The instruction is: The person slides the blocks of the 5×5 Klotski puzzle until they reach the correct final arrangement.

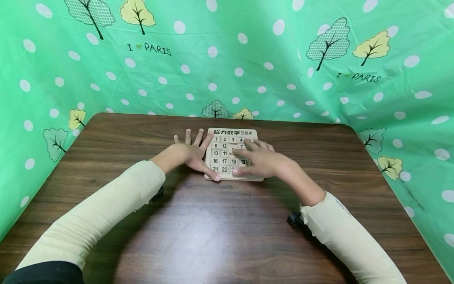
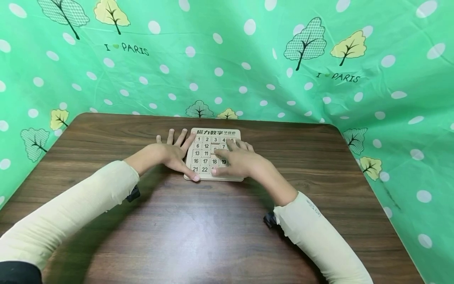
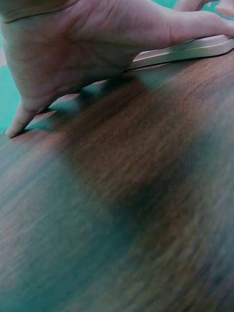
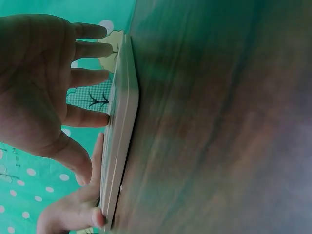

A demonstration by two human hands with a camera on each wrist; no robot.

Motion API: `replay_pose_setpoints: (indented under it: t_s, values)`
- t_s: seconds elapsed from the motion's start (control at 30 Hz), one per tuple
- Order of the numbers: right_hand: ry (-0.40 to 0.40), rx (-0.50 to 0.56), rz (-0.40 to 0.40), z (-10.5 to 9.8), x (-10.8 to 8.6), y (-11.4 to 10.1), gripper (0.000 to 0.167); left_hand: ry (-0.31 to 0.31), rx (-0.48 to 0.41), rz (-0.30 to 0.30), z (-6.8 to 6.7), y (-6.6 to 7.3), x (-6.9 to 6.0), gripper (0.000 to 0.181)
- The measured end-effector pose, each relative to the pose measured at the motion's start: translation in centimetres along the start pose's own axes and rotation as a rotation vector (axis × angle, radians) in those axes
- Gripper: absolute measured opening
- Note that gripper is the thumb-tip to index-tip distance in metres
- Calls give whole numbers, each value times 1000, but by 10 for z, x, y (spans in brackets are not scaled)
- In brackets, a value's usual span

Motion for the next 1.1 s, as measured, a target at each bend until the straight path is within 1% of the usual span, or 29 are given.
replay_pose_setpoints:
  t_s: [0.17, 0.27, 0.37, 0.53, 0.67, 0.8, 0.97, 1.1]
  values:
    - [-16, 1, -8, 4, -15, -2, 86, -3, -1, 2, -1, 0, -1, 168]
    - [-5, 9, -18, 4, -22, 3, 82, -1, 4, 5, -2, 1, -1, 168]
    - [18, 10, -12, 3, -26, 11, 79, -5, 7, 4, -1, 1, -1, 168]
    - [56, 22, 19, -3, -21, 24, 81, -9, 1, -3, -1, 1, 0, 169]
    - [35, 27, 44, -2, -12, 28, 84, -11, 3, -1, 0, 1, 0, 169]
    - [10, 20, 40, -1, -3, 25, 85, -11, 4, 4, 1, 1, -1, 168]
    - [9, 12, 15, -3, 7, 13, 86, -8, 0, -2, 0, 1, -2, 168]
    - [10, 11, 5, -5, 8, 8, 85, -10, -7, -4, -1, 0, -2, 169]
Point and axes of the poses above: each hand's wrist, its own x-axis towards the middle knuckle, its own z-axis out of the palm, y = z × x, the point moved 1 cm from there along x, towards the middle knuckle, and after that the axes turned 2 degrees about -y, right-handed, at the moved point
